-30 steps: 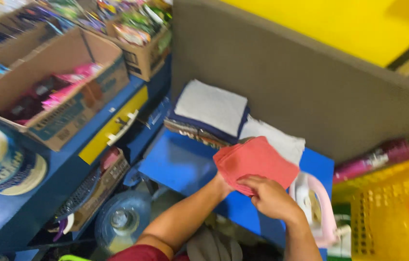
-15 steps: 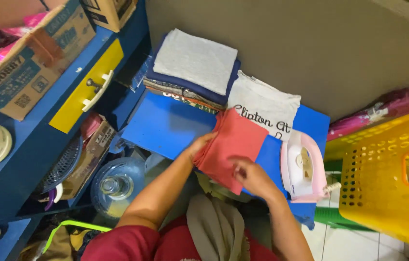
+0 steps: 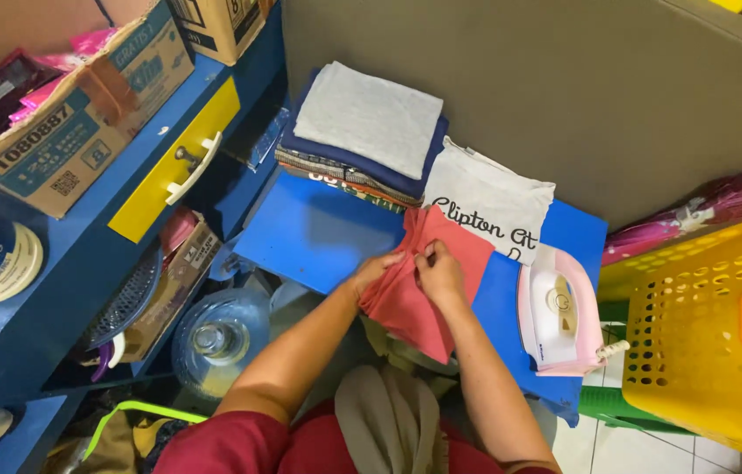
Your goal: The person irons a red t-shirt on a blue table, folding it after ironing. They then iron a white t-shirt with a graphic print, folding it as well. The person repeats the ironing and folding process for the red t-shirt again.
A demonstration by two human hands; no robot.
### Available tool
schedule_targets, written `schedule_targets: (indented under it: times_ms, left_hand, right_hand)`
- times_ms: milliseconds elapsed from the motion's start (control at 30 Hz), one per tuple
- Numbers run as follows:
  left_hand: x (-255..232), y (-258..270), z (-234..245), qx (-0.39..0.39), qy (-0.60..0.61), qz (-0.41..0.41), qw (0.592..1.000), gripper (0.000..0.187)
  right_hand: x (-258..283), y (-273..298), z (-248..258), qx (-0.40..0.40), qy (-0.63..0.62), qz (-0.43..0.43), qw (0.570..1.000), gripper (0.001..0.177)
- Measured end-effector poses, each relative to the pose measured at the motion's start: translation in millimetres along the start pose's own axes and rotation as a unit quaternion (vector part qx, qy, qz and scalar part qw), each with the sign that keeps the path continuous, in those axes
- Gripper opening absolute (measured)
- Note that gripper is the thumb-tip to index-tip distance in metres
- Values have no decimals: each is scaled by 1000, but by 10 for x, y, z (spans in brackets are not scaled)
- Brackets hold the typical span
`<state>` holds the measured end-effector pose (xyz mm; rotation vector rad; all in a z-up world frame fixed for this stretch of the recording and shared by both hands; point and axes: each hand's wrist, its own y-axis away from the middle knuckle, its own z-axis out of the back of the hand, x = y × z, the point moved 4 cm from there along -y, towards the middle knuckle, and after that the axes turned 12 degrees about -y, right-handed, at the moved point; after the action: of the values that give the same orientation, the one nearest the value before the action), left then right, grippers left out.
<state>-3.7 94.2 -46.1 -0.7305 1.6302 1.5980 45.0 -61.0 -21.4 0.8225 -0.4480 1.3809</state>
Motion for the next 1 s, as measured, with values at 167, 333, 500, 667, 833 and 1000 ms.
schedule_targets:
  times_ms: [167, 333, 500, 667, 833, 1000]
  left_hand:
    - [-200, 114, -85, 8, 137, 16, 990, 69]
    - [92, -278, -51, 19, 154, 13, 988, 67]
    - [161, -357, -78, 38, 206, 23, 978, 71]
    - [387, -577, -142, 35, 199, 44, 978, 71]
    - [651, -967, -229, 120, 316, -12, 941, 65]
    - [825, -1101, -183, 145, 326, -19, 934, 67]
  right_hand:
    - [83, 95, 69, 25, -45, 34, 998, 12]
    - [-66, -29, 27, 38, -114, 28, 992, 10]
    - [-197, -19, -15, 39, -163, 27, 986, 10]
    - [-262, -27, -31, 30, -171, 12, 985, 8]
    - [-525, -175, -110, 40, -329, 0, 943, 7]
    - [-567, -70, -67, 57, -445, -36, 893, 7]
